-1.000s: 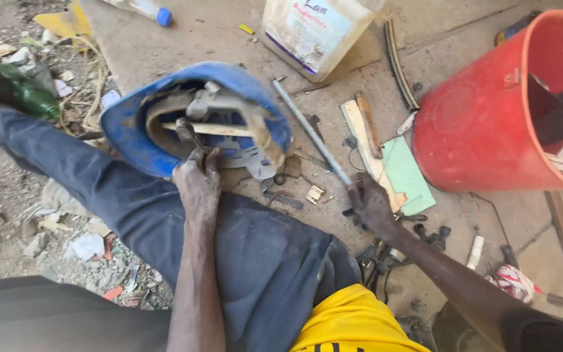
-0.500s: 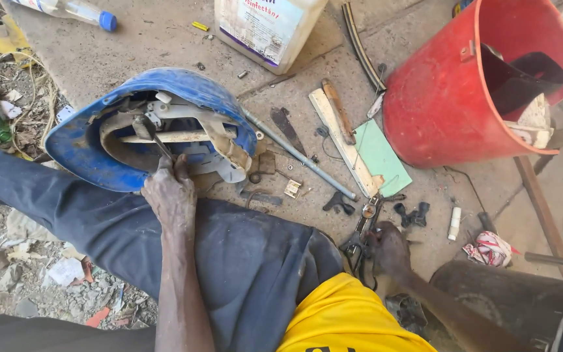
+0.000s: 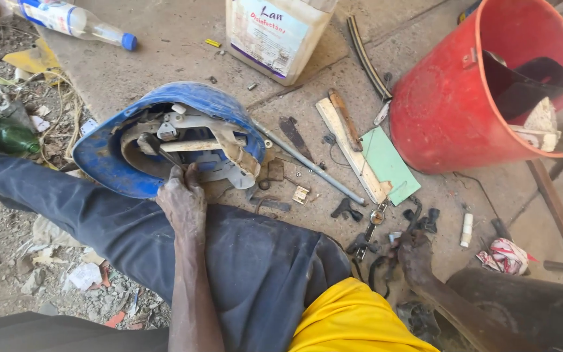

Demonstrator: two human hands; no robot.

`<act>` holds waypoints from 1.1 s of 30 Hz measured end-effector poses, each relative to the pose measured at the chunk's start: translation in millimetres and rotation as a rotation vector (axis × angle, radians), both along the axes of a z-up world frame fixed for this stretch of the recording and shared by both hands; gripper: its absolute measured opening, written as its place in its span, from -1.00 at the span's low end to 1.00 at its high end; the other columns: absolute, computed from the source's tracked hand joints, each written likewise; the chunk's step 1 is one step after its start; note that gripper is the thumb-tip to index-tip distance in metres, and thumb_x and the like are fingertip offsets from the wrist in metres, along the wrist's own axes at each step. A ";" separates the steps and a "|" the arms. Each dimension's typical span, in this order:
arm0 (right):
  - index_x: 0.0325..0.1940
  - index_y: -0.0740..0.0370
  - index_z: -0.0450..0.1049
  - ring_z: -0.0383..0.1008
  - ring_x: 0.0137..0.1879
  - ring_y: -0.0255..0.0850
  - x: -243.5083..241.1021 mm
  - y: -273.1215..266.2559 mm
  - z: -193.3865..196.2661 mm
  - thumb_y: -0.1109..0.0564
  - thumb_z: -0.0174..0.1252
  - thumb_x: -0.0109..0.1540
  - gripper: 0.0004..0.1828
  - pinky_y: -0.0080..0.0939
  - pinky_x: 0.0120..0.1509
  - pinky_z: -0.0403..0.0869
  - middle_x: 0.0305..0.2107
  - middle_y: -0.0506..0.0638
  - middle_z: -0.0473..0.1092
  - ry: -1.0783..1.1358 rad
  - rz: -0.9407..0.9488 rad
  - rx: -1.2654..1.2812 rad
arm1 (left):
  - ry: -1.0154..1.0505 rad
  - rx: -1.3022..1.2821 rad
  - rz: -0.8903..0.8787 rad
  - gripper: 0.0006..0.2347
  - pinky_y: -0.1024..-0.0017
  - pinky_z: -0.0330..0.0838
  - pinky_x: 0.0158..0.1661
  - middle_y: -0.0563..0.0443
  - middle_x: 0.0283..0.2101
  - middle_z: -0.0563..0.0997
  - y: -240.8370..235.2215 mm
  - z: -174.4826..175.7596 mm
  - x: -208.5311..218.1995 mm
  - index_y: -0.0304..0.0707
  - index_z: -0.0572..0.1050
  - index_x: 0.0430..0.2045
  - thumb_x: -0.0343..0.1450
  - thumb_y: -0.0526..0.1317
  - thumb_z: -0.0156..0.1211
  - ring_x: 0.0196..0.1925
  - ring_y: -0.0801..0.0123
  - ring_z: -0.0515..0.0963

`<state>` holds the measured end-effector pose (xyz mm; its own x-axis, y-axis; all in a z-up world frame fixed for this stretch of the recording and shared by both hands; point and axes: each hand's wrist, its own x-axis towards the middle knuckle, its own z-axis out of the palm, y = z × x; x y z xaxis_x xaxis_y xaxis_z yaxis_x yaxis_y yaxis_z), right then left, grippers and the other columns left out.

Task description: Repairing the internal suspension and straps of a blue hard hat while sitting on the ground.

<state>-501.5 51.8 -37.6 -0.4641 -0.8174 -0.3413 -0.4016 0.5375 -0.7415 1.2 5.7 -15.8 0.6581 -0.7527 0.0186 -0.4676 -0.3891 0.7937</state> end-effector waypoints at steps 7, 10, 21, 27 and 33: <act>0.24 0.50 0.31 0.24 -0.67 -0.33 100.0 -21.7 121.7 0.04 -0.02 0.45 -0.56 -0.36 -0.64 0.28 -0.61 0.00 0.28 -0.007 0.203 -0.353 | 0.012 0.005 -0.018 -0.69 0.06 0.55 -0.20 -0.26 -0.54 0.61 4.6 6.2 1.6 -0.14 0.54 -0.44 0.62 0.03 0.14 -0.32 -0.25 0.67; -0.34 0.26 0.61 0.32 -0.67 -0.24 77.9 -37.7 87.6 -0.01 0.09 0.39 -0.64 -0.23 -0.60 0.30 -0.76 0.05 0.33 0.000 0.346 -0.084 | -0.048 -0.008 -0.024 -0.73 -0.04 0.52 -0.20 -0.32 -0.53 0.60 4.5 1.1 0.6 -0.14 0.56 -0.39 0.60 0.01 0.14 -0.27 -0.30 0.66; 0.22 0.24 0.49 0.29 -0.56 -0.29 220.0 -62.8 225.3 0.11 0.03 0.31 -0.59 -0.29 -0.46 0.27 -0.67 -0.05 0.37 0.063 0.923 -0.248 | -0.075 -0.014 -0.019 -0.69 0.05 0.45 -0.44 -0.23 -0.42 0.69 2.5 -3.0 -3.2 -0.19 0.50 0.05 0.40 -0.34 0.16 -0.56 -0.07 0.61; 0.33 0.20 0.44 0.14 -0.70 -0.37 257.3 -81.2 268.4 0.20 0.11 0.29 -0.52 -0.34 -0.67 0.11 -0.66 -0.06 0.40 0.158 1.110 -0.564 | -0.179 -0.072 -0.012 -0.78 0.03 0.44 -0.50 -0.34 -0.47 0.66 -0.1 -3.8 -5.6 -0.35 0.58 -0.07 0.45 -0.27 0.15 -0.58 -0.17 0.61; 0.34 0.19 0.43 0.15 -0.73 -0.34 267.9 -103.0 271.4 0.24 0.08 0.24 -0.46 -0.33 -0.69 0.14 -0.14 0.07 0.58 0.286 1.273 -0.549 | -0.059 -0.059 -0.043 -0.87 0.04 0.47 -0.38 -0.29 -0.39 0.69 4.0 4.8 -9.1 -0.36 0.57 -0.25 0.42 -0.33 0.13 -0.48 -0.14 0.64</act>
